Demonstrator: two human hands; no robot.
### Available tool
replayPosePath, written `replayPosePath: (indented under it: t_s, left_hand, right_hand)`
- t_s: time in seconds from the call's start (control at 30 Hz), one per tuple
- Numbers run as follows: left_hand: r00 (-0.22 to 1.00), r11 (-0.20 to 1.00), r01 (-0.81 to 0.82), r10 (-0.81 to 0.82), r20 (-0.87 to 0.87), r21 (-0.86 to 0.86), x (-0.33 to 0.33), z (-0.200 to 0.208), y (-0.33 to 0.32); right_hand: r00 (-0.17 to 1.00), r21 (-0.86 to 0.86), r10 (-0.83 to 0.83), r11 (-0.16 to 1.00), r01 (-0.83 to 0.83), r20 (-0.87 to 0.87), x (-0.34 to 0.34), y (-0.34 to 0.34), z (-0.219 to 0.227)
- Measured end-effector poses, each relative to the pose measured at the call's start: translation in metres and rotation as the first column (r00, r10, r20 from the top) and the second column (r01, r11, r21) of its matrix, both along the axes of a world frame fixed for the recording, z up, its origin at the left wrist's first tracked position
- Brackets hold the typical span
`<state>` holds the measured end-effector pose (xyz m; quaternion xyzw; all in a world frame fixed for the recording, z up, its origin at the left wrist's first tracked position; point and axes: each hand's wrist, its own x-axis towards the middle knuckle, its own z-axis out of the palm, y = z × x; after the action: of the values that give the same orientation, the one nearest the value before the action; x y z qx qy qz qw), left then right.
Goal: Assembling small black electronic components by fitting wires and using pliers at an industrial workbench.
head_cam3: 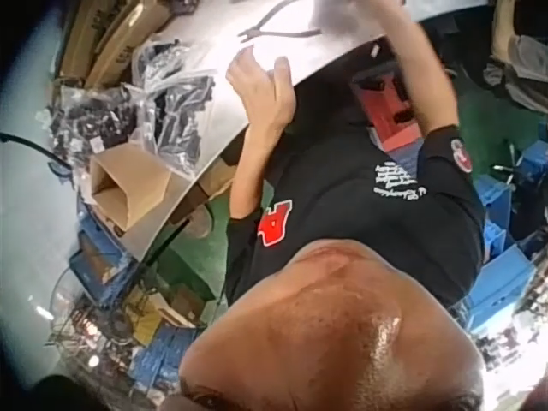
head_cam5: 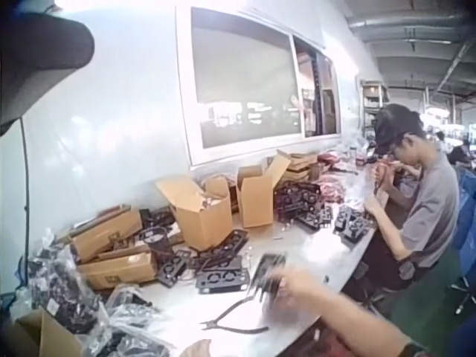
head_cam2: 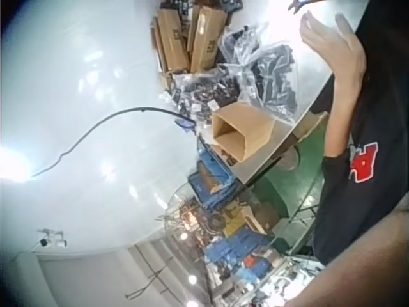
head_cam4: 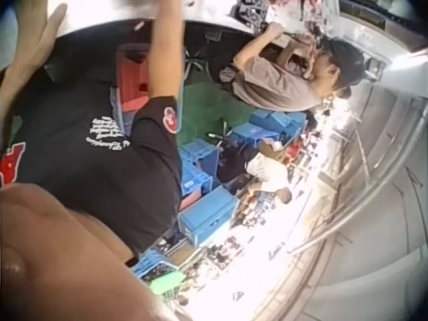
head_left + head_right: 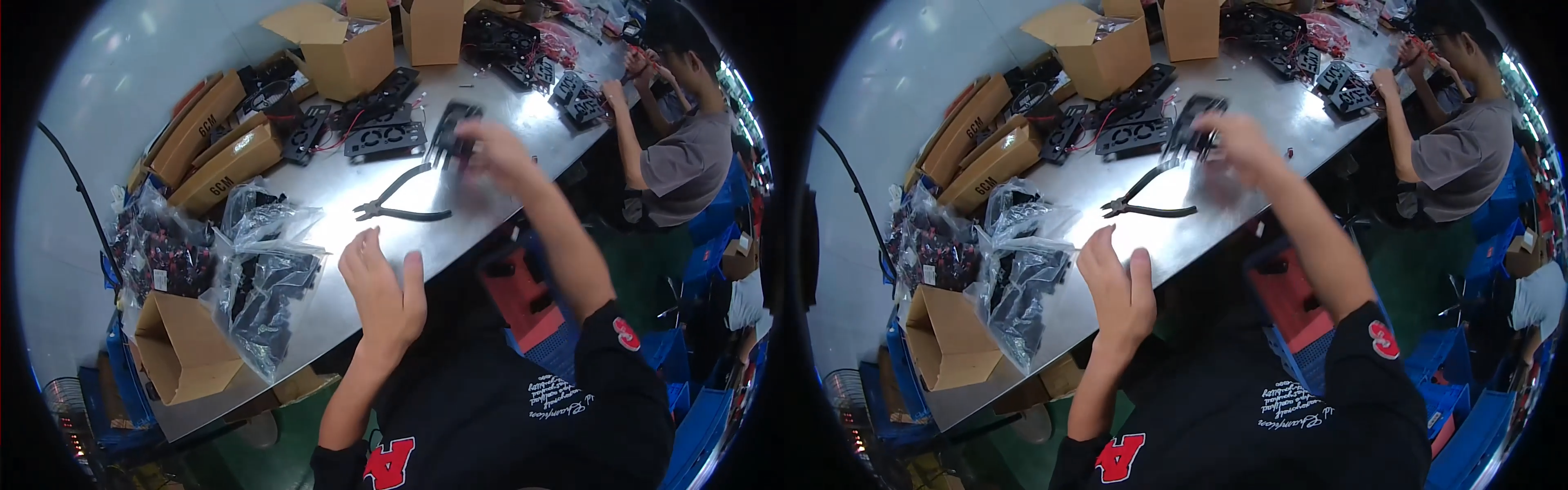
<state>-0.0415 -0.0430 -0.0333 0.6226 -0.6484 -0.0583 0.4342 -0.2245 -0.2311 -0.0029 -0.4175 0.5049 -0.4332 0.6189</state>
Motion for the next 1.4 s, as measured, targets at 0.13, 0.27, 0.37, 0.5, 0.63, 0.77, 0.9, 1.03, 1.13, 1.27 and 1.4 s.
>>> replayPosePath:
  t_s: [0.13,0.27,0.37,0.5,0.63,0.77,0.9,1.03,1.13,1.27,1.4]
  left_hand:
    - [0.997,1.000,0.024,-0.024,0.069,-0.001,0.017,-0.025,0.019]
    - [0.987,0.999,-0.042,0.040,0.153,0.004,0.043,-0.044,0.042]
    - [0.964,0.988,-0.142,0.151,0.218,-0.060,0.054,-0.046,0.054]
    - [0.959,0.977,-0.201,0.210,0.188,-0.063,0.058,-0.050,0.058]
    - [0.979,0.988,-0.131,0.141,0.144,-0.078,0.049,-0.036,0.056]
    - [0.986,0.991,-0.081,0.096,0.135,-0.108,0.051,-0.029,0.064]
    - [0.996,0.991,-0.077,0.082,0.047,-0.106,0.056,-0.021,0.066]
    - [0.914,0.997,-0.039,0.065,-0.400,0.074,0.061,0.006,0.058]
    - [0.760,0.987,-0.159,0.099,-0.642,-0.035,0.068,0.019,0.048]
    - [0.749,0.979,-0.191,0.100,-0.655,-0.069,0.074,0.061,0.054]
    - [0.618,0.992,-0.103,0.118,-0.778,0.069,0.088,0.045,0.074]
  right_hand:
    - [0.932,-0.307,-0.023,0.941,0.142,0.361,-0.092,-0.189,-0.011]
    - [0.947,-0.359,-0.300,0.877,0.320,0.111,-0.104,-0.234,0.012]
    - [0.701,-0.621,-0.400,0.780,-0.078,-0.591,-0.066,-0.198,0.008]
    - [0.450,-0.406,0.004,0.422,-0.811,-0.893,0.019,-0.098,-0.002]
    - [0.294,-0.363,-0.282,0.237,-0.901,-0.914,0.034,-0.089,-0.019]
    - [0.370,-0.497,-0.497,0.147,-0.855,-0.785,0.036,-0.104,0.009]
    - [0.752,-0.808,-0.326,0.381,-0.450,-0.573,0.052,-0.071,0.048]
    - [0.957,-0.664,0.084,0.704,-0.253,-0.276,0.068,-0.010,0.052]
    - [0.978,-0.635,0.170,0.745,-0.206,-0.117,0.097,0.061,0.037]
    - [0.979,-0.843,0.056,0.501,-0.196,-0.195,0.116,0.134,0.005]
    - [0.852,-0.872,0.197,-0.032,-0.488,-0.485,0.140,0.177,-0.001]
